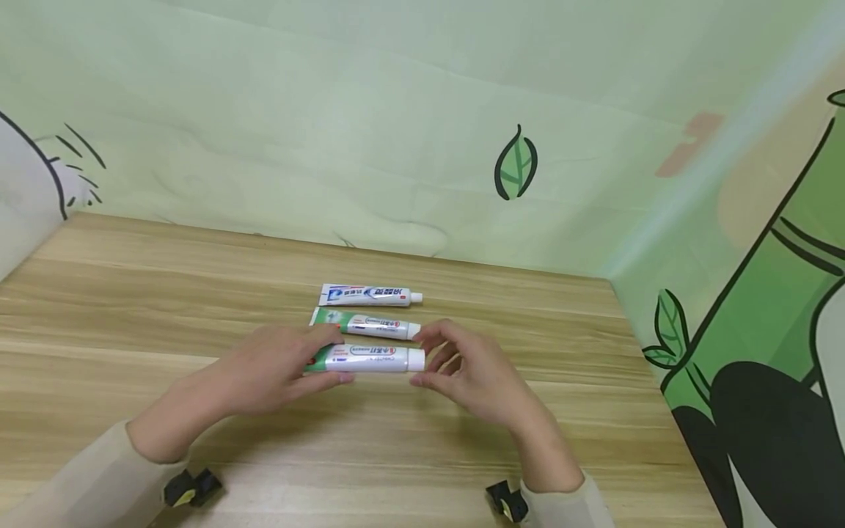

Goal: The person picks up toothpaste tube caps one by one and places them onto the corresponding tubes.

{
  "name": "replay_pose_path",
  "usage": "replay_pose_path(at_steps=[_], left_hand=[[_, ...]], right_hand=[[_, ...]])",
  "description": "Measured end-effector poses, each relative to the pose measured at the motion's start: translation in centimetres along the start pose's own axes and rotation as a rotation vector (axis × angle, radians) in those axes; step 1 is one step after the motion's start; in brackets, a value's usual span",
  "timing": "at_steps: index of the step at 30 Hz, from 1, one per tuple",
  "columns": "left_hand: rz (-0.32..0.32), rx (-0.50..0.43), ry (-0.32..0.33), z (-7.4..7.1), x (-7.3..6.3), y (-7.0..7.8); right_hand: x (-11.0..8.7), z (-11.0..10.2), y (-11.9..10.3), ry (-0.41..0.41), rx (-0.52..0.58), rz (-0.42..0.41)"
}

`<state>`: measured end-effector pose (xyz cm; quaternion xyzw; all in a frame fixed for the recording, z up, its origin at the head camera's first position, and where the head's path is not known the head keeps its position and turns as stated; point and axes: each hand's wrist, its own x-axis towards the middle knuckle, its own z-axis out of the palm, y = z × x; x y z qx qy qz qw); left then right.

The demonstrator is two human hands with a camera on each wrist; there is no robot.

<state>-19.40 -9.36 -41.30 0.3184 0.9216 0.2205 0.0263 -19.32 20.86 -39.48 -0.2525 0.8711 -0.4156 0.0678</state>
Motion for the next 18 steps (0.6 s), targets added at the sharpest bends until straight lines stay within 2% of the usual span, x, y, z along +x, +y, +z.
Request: replay_pose_path(at_steps=[7,18], left_hand=[[-0.006,-0.003,-0.003,-0.08,0.04,0.06],[-0.009,0.000,0.002,-0.09,0.01,0.01]], right_hand=[[0.02,0.07,-0.07,0.015,-0.027,0.011],[0.08,-0.06,0.18,-0.050,-0.052,0.004]])
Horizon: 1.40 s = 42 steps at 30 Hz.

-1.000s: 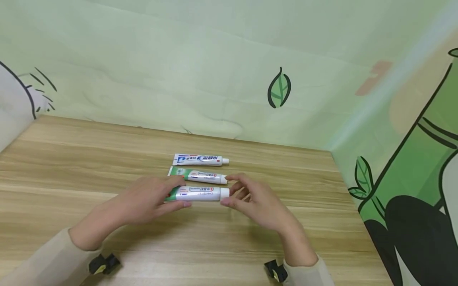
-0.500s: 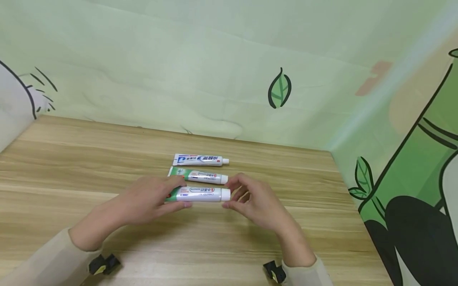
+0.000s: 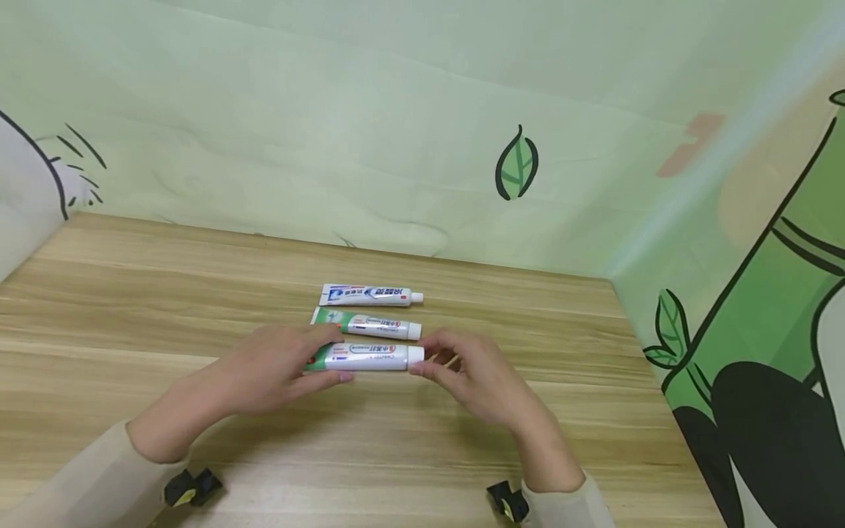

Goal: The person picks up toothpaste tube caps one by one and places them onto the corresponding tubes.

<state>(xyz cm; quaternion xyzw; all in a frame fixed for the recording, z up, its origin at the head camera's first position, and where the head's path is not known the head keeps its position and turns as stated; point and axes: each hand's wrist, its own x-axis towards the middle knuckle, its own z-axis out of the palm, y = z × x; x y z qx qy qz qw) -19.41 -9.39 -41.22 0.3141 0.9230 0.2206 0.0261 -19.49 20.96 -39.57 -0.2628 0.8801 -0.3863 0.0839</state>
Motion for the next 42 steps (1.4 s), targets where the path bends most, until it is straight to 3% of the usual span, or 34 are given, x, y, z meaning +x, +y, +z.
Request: replay_pose_path(at_steps=[15,24,32,42], left_hand=[[0.010,0.010,0.001,-0.2,-0.1,0.3],[0.012,0.009,-0.005,-0.2,0.0,0.3],[0.015,0.007,0.003,-0.2,-0.1,0.3],[0.042,0.035,0.017,-0.3,-0.1,0.5]], right_hand=[[-0.2,-0.1,0.1,-0.070,0.016,-0.004],[-0.1,-0.1,0.1,-0.069,0.040,0.064],[0.0,0.4,0.0,-0.119,0.087,0.015],[0.0,1.0,0.2,-0.101,-0.016,-0.036]])
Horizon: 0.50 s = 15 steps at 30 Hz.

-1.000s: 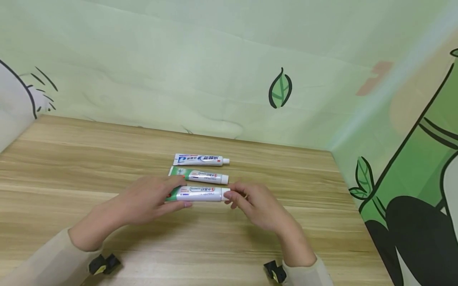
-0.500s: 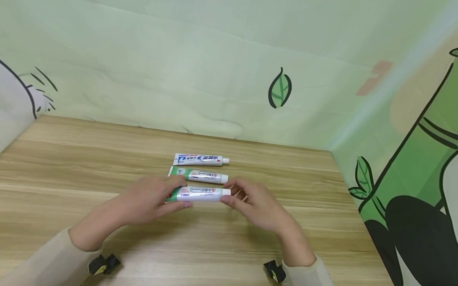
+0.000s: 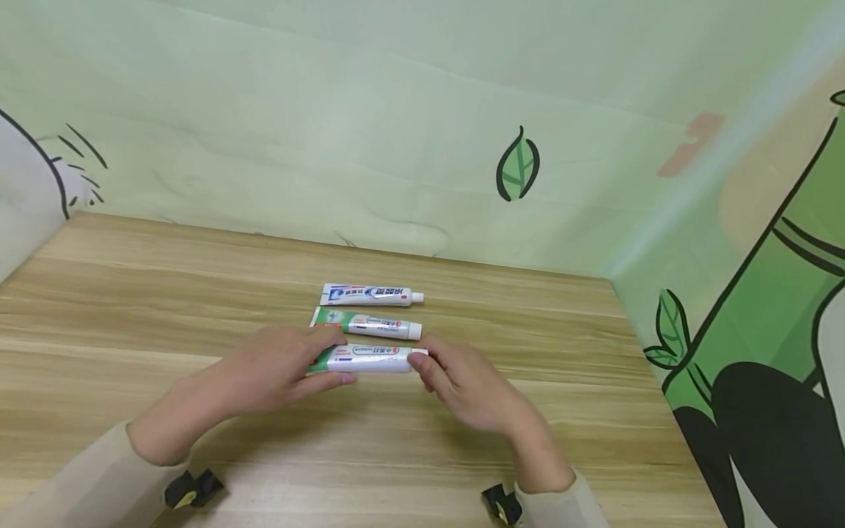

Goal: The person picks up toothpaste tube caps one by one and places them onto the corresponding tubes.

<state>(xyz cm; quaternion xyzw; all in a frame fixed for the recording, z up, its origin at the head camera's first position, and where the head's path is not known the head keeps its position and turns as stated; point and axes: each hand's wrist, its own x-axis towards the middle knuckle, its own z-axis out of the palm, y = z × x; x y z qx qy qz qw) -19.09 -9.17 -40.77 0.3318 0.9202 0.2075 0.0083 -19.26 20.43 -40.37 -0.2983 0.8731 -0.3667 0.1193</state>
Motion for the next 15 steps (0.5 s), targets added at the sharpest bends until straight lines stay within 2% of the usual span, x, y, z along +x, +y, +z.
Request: replay_pose_path(at_steps=[4,9,12,15], left_hand=[[0.013,0.025,0.005,0.01,0.03,0.03],[0.045,0.075,0.027,-0.01,-0.04,0.23],[0.046,0.092,0.038,0.01,-0.10,0.35],[0.026,0.069,0.034,0.01,-0.10,0.34]], right_hand=[[0.04,0.15,0.15,0.021,-0.012,-0.014],[0.00,0.17,0.26,0.008,0.003,-0.005],[0.02,0.13,0.23,0.004,0.015,0.006],[0.11,0.11,0.16,0.005,0.020,0.013]])
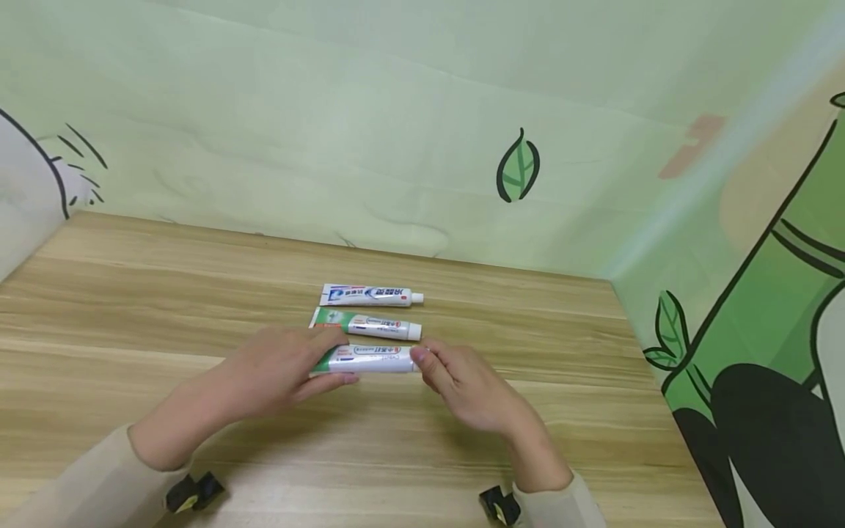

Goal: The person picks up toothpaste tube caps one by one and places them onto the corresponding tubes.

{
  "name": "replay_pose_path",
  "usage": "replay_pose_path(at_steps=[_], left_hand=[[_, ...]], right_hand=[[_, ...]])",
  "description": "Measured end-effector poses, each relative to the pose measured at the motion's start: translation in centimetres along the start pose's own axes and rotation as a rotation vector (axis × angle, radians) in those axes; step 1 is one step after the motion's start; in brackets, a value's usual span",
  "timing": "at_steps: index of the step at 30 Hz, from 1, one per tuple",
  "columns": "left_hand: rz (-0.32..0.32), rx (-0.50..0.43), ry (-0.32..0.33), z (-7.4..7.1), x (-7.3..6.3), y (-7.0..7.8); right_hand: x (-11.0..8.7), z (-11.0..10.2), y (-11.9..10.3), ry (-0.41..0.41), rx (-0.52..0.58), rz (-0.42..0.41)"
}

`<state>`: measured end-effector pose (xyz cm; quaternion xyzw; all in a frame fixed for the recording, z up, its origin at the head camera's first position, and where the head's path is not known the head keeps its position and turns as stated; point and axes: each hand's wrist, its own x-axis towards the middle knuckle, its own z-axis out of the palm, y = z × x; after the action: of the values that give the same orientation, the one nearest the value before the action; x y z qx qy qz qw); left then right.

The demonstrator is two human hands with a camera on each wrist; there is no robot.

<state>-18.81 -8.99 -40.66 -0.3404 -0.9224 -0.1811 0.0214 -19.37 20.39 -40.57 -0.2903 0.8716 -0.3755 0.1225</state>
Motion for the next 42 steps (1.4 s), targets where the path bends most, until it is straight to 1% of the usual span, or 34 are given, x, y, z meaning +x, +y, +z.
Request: replay_pose_path(at_steps=[5,10,14,19,23,28,32,39,42], left_hand=[[-0.028,-0.110,-0.047,-0.1,0.0,-0.3],[-0.003,-0.165,-0.106,0.2,0.0,-0.7],[0.005,-0.176,-0.135,0.6,-0.1,-0.9],[-0.010,-0.187,-0.135,0.9,-0.2,-1.1],[-0.022,-0.194,-0.157,0.8,-0.2,-1.2],[-0.055,-0.189,-0.218,0.5,-0.3,-1.4],[-0.062,-0.170,-0.251,0.5,-0.4,-1.4],[-0.040,-0.141,-0.255,0.5,-0.5,-1.4],[-0.041,-0.136,-0.268,0.6,-0.4,-1.4]], right_hand=[[0.0,-0.1,0.0,-0.029,-0.004,0.034],[-0.1,-0.2,0.1,-0.068,0.051,0.075],[0.0,-0.1,0.2,-0.046,0.069,0.065],[0.1,0.2,0.3,-0.023,0.043,0.035],[0.2,0.3,0.4,-0.035,0.007,0.036],[0.2,0.7,0.7,-0.061,-0.072,0.064],[0.3,1.1,0.8,-0.075,-0.123,0.072],[0.5,1.5,0.8,-0.090,-0.157,0.071],[0.4,1.7,0.8,-0.099,-0.167,0.061]])
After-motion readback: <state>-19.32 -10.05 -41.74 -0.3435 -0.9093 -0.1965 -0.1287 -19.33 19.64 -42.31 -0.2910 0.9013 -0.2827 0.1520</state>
